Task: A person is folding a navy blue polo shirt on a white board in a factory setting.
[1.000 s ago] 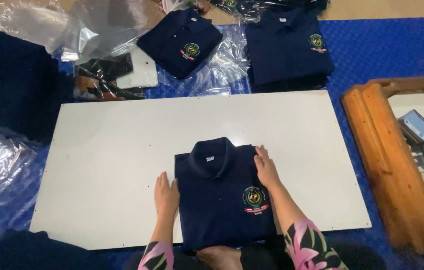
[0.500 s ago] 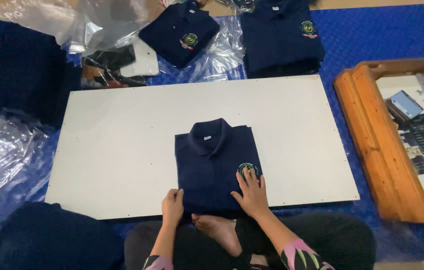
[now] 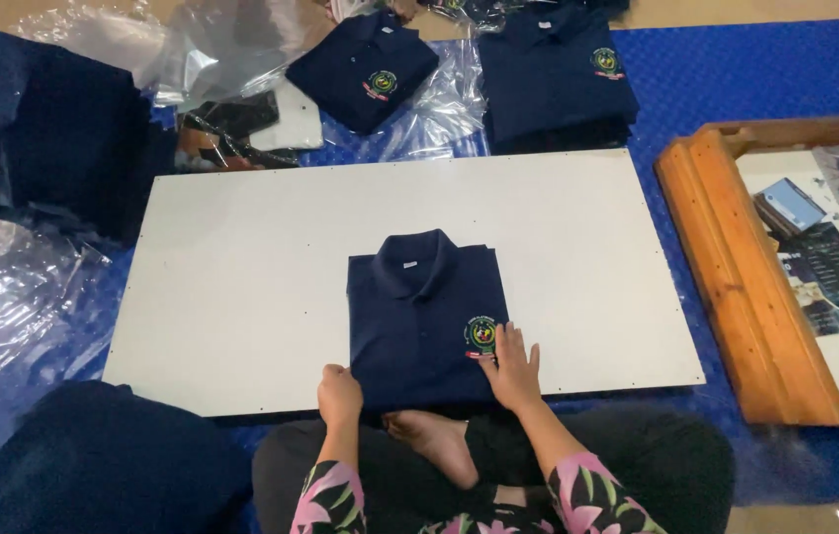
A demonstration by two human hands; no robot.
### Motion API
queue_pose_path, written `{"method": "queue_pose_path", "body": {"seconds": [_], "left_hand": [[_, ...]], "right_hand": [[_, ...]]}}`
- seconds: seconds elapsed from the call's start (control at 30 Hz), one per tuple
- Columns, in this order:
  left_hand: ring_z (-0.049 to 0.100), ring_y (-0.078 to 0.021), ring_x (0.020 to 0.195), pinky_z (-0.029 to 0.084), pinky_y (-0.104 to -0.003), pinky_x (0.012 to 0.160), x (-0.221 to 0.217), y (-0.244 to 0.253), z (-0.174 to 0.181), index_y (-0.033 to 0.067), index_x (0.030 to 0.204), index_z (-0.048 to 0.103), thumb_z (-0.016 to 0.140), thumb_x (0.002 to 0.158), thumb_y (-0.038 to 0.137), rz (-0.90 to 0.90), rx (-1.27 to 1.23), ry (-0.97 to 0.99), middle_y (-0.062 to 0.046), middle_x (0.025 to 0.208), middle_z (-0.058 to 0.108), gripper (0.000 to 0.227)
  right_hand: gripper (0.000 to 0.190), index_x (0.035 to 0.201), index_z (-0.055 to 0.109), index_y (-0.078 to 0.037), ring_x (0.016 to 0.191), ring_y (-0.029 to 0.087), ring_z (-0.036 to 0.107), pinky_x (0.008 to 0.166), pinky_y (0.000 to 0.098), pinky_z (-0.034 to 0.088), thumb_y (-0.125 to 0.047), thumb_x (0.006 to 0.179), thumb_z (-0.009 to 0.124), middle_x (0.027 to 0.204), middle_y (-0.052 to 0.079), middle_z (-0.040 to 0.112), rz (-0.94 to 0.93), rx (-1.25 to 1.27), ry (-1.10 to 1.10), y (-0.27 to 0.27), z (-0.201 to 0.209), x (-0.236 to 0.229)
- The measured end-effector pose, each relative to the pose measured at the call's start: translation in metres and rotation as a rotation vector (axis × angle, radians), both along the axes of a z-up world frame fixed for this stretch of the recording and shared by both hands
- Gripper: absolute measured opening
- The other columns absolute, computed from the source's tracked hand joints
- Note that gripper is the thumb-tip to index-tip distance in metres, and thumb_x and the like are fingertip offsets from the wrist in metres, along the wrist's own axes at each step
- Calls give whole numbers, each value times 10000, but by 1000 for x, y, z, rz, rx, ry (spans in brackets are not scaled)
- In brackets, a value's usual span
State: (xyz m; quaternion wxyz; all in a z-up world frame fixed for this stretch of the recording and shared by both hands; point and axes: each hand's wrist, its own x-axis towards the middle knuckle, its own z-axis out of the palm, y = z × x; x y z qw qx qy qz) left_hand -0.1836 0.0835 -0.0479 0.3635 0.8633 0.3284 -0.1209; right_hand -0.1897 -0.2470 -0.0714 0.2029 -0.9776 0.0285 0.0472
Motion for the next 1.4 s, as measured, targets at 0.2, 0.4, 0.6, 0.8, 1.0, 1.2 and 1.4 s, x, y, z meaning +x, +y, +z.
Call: {"method": "queue_pose_path", "body": {"seconds": [0.2,0.4,0.6,0.8,1.0,1.2,1.4], "left_hand": [[677,-350,1177,520,-487,1016,-2,15,6,49,1241,743,519,1047,501,40,-141,-59,-161,1112,781,540],[683,-388,1167,547,-479,993,13,10,-1,65,1265,743,574,1009,542,-114,-142,-4,-205,1170,758,568],[719,-358,1080,588,-465,903,7,6,-10,98,1152,755,651,983,422,-18,33,-32,-166,1055,768,380],[681,-403,1148,556,-500,981,23,18,-19,59,1176,763,562,1014,495,-122,-21,-62,-216,1139,757,507],[690,-380,1136,589,-487,913,54,18,-12,44,1302,714,559,1069,416,61,-208,-99,-205,1185,738,466],[738,-363,1047,603,-459,894,73,34,-77,131,1068,832,572,960,309,-94,126,-1,-140,1019,797,333],[663,-433,1171,530,-534,1015,95,21,-21,96,1156,788,557,927,448,-111,-37,-66,-206,1154,759,479]], "right_hand": [[256,1199,737,-313,1103,209,701,961,339,557,-450,999,656,1227,-57,737,-590,320,-133,-65,-72,9],[402,1095,726,-321,1036,244,735,879,384,593,-667,952,578,990,-40,776,-423,119,127,-17,2,-7],[279,1089,660,-189,979,351,741,789,432,606,-451,1039,580,1003,101,776,-467,137,-21,-5,0,-14],[623,1115,716,-118,1228,440,622,1013,547,516,-672,1014,449,1189,194,738,-517,324,209,-11,35,9],[495,1165,758,-125,1064,318,716,932,436,561,-542,1031,526,1088,112,765,-526,449,177,-22,12,63],[280,1018,701,-142,1074,346,705,941,456,559,-372,1028,540,972,96,766,-564,213,128,-5,38,54],[517,1150,735,-102,1187,419,649,1000,527,521,-546,1029,500,1147,170,747,-560,395,149,-15,32,87]]}}
